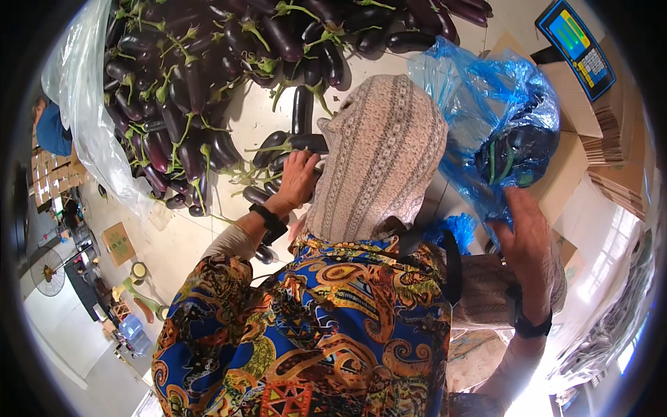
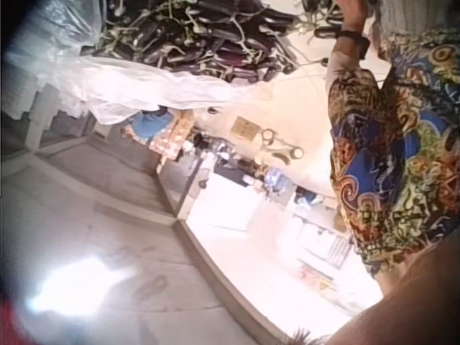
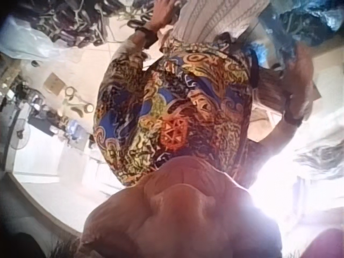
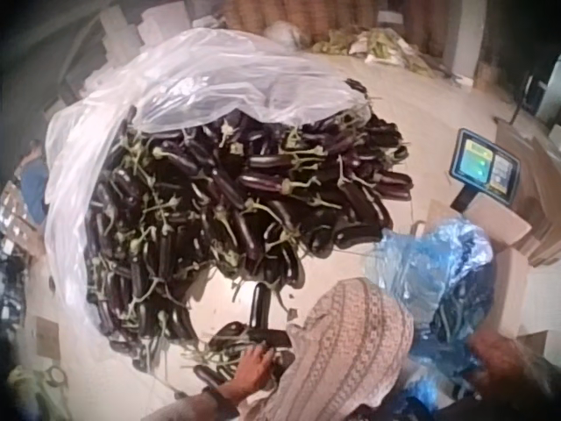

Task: Packing eggplants into boxes and sealing them with tape.

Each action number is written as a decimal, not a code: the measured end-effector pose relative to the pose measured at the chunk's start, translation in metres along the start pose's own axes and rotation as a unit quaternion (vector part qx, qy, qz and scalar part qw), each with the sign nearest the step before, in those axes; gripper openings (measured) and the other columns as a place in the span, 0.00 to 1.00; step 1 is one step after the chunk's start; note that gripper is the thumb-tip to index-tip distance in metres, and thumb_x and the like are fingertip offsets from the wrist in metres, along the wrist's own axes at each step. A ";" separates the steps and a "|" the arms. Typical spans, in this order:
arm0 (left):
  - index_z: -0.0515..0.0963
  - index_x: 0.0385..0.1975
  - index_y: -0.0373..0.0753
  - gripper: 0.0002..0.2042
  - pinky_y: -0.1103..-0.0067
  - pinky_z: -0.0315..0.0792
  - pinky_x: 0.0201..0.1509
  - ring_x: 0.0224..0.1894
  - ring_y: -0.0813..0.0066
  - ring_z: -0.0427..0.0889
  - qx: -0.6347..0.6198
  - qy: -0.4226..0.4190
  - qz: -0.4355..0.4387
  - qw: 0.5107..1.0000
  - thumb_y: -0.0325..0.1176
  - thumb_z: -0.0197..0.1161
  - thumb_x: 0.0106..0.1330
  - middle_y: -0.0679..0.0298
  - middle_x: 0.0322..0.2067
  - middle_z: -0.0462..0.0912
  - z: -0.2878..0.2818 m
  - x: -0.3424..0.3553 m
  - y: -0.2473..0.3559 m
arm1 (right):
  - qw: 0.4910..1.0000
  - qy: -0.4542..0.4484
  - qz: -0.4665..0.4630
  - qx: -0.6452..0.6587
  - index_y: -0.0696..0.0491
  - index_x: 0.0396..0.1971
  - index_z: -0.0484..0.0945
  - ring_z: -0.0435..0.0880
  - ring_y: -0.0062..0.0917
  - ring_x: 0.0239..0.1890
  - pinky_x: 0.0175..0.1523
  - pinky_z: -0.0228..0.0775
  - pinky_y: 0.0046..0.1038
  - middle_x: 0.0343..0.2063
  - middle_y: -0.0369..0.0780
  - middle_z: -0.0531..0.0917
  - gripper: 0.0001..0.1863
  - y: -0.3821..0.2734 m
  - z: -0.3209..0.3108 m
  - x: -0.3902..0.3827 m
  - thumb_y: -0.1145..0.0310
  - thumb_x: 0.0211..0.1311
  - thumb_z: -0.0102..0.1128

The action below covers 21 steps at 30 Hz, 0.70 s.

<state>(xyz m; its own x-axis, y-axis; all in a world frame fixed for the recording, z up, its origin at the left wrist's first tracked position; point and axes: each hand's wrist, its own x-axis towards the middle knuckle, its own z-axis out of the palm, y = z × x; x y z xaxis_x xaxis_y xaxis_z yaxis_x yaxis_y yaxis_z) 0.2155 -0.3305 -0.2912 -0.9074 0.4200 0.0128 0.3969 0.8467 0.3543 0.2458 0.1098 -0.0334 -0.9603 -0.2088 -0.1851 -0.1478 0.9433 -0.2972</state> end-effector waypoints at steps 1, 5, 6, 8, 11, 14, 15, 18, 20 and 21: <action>0.72 0.47 0.41 0.20 0.65 0.65 0.46 0.47 0.54 0.69 -0.001 0.001 0.000 1.000 0.25 0.60 0.51 0.55 0.41 0.72 0.002 0.006 -0.001 | 1.000 0.000 0.000 -0.001 0.57 0.55 0.70 0.74 0.47 0.52 0.58 0.65 0.40 0.51 0.52 0.76 0.27 -0.001 0.002 0.000 0.73 0.53 0.61; 0.71 0.37 0.39 0.12 0.65 0.65 0.41 0.38 0.55 0.72 -0.074 -0.042 0.056 0.995 0.25 0.57 0.51 0.57 0.33 0.69 0.003 0.040 0.018 | 0.993 -0.064 0.083 0.049 0.58 0.55 0.70 0.74 0.47 0.53 0.58 0.65 0.40 0.51 0.51 0.76 0.26 -0.009 0.000 0.006 0.70 0.55 0.60; 0.70 0.35 0.40 0.10 0.65 0.66 0.40 0.36 0.55 0.72 -0.105 -0.018 0.044 0.993 0.25 0.57 0.52 0.58 0.31 0.68 0.004 0.052 0.024 | 0.986 -0.095 0.119 0.069 0.58 0.55 0.70 0.74 0.47 0.53 0.58 0.65 0.39 0.51 0.51 0.76 0.26 -0.012 -0.002 0.008 0.69 0.55 0.60; 0.72 0.46 0.41 0.17 0.66 0.66 0.43 0.45 0.56 0.71 -0.010 0.042 0.038 0.998 0.26 0.57 0.54 0.56 0.40 0.71 0.005 0.077 0.019 | 0.990 -0.087 0.094 0.052 0.58 0.56 0.70 0.74 0.47 0.52 0.58 0.65 0.39 0.51 0.51 0.76 0.26 -0.007 0.001 0.008 0.69 0.56 0.59; 0.70 0.53 0.42 0.22 0.67 0.63 0.51 0.51 0.61 0.70 0.116 -0.016 0.060 0.991 0.29 0.57 0.56 0.59 0.45 0.72 0.040 0.085 -0.020 | 0.995 -0.073 0.067 0.030 0.58 0.56 0.70 0.74 0.48 0.52 0.58 0.64 0.39 0.51 0.51 0.76 0.25 0.004 0.006 0.007 0.68 0.57 0.57; 0.75 0.42 0.44 0.13 0.69 0.62 0.52 0.50 0.63 0.69 0.159 -0.089 0.018 0.983 0.30 0.57 0.55 0.61 0.42 0.71 0.042 0.081 -0.034 | 0.995 -0.064 0.059 0.045 0.58 0.53 0.71 0.75 0.49 0.49 0.56 0.65 0.39 0.47 0.52 0.77 0.23 0.004 0.007 0.009 0.69 0.57 0.56; 0.75 0.38 0.45 0.10 0.69 0.61 0.52 0.49 0.65 0.68 0.168 -0.064 0.038 0.983 0.31 0.57 0.54 0.63 0.40 0.71 0.037 0.079 -0.039 | 0.995 -0.059 0.056 0.065 0.59 0.51 0.73 0.76 0.49 0.47 0.54 0.67 0.40 0.44 0.53 0.78 0.21 0.003 0.008 0.011 0.69 0.57 0.55; 0.76 0.38 0.45 0.11 0.70 0.61 0.52 0.48 0.66 0.69 0.198 -0.063 0.084 0.974 0.32 0.57 0.55 0.64 0.39 0.71 0.024 0.060 -0.065 | 0.985 -0.082 0.083 0.125 0.60 0.44 0.75 0.78 0.50 0.41 0.48 0.69 0.40 0.37 0.54 0.80 0.16 -0.006 0.003 0.018 0.70 0.57 0.53; 0.76 0.38 0.44 0.11 0.70 0.62 0.53 0.48 0.66 0.70 0.185 -0.076 0.074 0.977 0.32 0.57 0.54 0.65 0.39 0.72 0.015 0.042 -0.085 | 0.989 -0.054 0.061 0.126 0.61 0.42 0.76 0.78 0.50 0.38 0.46 0.69 0.39 0.35 0.54 0.79 0.15 -0.006 0.007 0.021 0.70 0.56 0.52; 0.76 0.40 0.45 0.13 0.70 0.62 0.53 0.49 0.66 0.70 0.176 -0.117 0.047 0.976 0.32 0.60 0.53 0.65 0.39 0.73 0.012 0.036 -0.092 | 0.991 -0.025 0.041 0.124 0.61 0.40 0.76 0.78 0.50 0.36 0.44 0.69 0.39 0.32 0.54 0.79 0.14 -0.005 0.010 0.022 0.70 0.56 0.51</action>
<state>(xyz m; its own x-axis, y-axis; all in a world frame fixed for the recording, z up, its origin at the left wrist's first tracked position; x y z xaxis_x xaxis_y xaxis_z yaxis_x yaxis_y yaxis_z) 0.1484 -0.3890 -0.3345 -0.8249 0.5295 -0.1981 0.5372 0.8433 0.0171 0.2273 0.0982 -0.0452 -0.9531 -0.1526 -0.2615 -0.0018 0.8666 -0.4989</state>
